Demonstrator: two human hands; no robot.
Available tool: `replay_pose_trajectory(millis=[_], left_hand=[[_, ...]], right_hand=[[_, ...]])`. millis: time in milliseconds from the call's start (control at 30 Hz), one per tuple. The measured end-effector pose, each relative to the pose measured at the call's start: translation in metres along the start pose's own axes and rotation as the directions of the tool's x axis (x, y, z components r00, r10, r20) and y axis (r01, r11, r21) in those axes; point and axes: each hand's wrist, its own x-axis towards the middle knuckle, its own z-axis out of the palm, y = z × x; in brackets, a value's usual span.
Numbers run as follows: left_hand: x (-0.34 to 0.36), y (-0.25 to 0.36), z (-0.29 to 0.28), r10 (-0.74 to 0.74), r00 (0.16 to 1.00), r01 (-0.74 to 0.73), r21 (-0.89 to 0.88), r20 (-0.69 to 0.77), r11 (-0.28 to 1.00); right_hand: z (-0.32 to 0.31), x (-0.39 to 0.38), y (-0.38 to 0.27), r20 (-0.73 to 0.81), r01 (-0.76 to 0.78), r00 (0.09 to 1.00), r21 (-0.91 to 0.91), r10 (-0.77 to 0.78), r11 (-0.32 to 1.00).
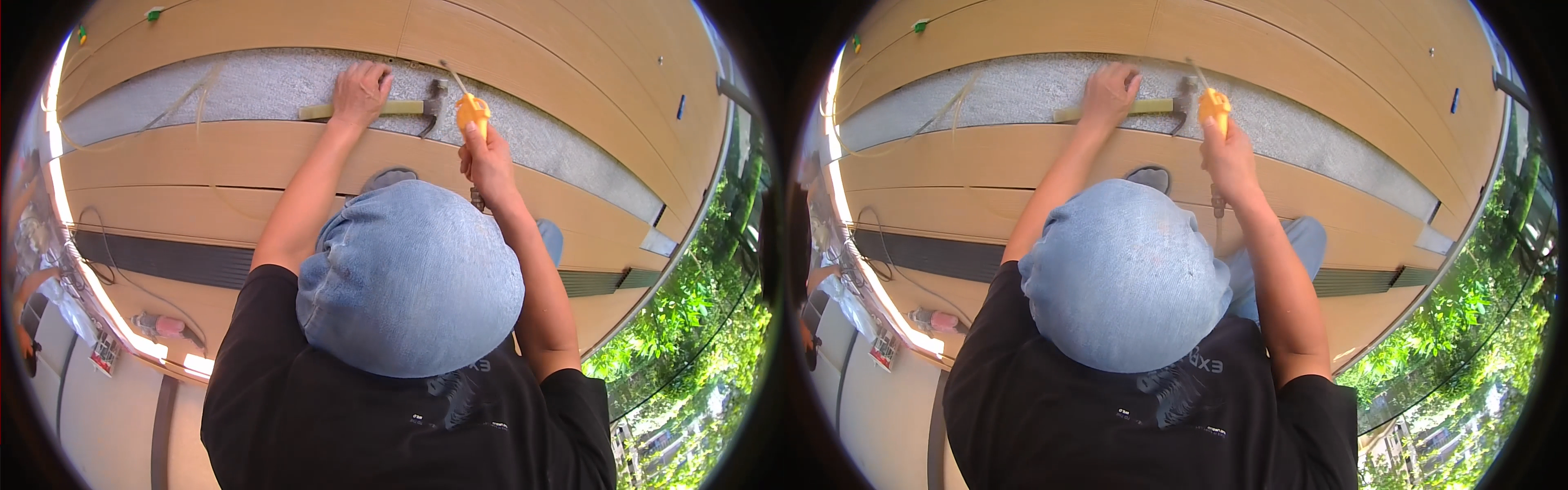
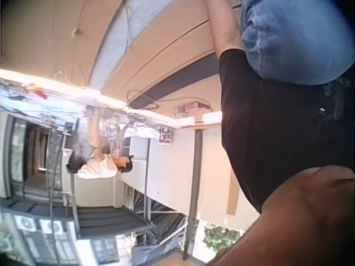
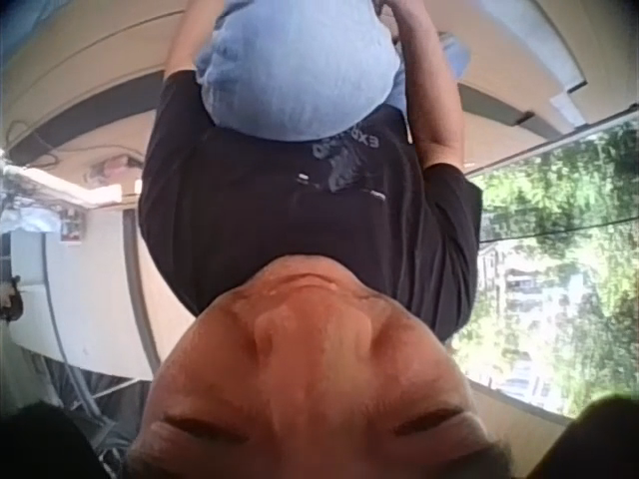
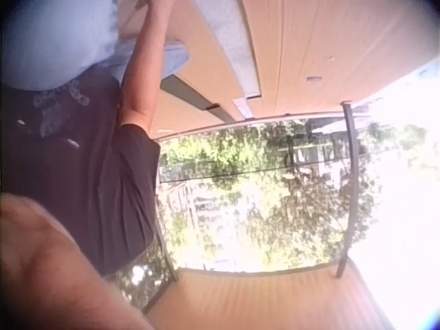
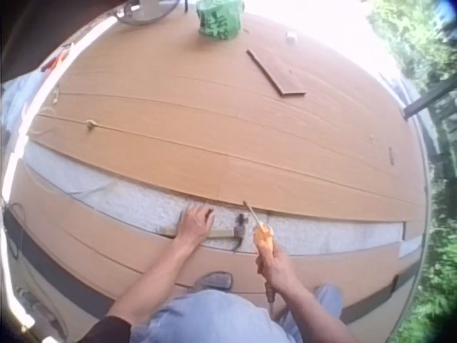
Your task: The person drills into the concrete base with a hammer drill, blows away debris using an air blow gun, inserts anchors and clips with a hammer and a utility knife, and assists in fitting decking boards into place.
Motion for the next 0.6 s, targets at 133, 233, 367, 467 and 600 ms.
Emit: replay_pose_trajectory(millis=[133, 233, 367, 467, 600], left_hand=[[0.010, 0.013, 0.017, -0.061, 0.997, 0.060, -0.013, -0.055, 0.998], [0.014, 0.020, 0.023, -0.129, 0.988, 0.129, -0.005, -0.083, 0.992], [0.016, 0.027, 0.028, -0.190, 0.972, 0.195, 0.023, -0.135, 0.980], [0.018, 0.031, 0.029, -0.234, 0.967, 0.233, -0.020, -0.105, 0.972], [0.018, 0.024, 0.030, -0.217, 0.966, 0.211, -0.057, -0.138, 0.976]], right_hand=[[-0.010, -0.013, 0.014, -0.041, -0.030, 0.999, -0.113, 0.026, 0.993], [-0.014, -0.013, 0.007, -0.098, -0.037, 0.995, -0.095, 0.028, 0.995], [-0.001, -0.011, 0.016, 0.030, 0.036, 0.999, -0.268, -0.028, 0.963], [0.002, -0.002, 0.006, -0.082, -0.045, 0.996, -0.163, 0.032, 0.986], [0.016, -0.008, 0.006, 0.066, -0.031, 0.997, -0.080, 0.036, 0.996]])
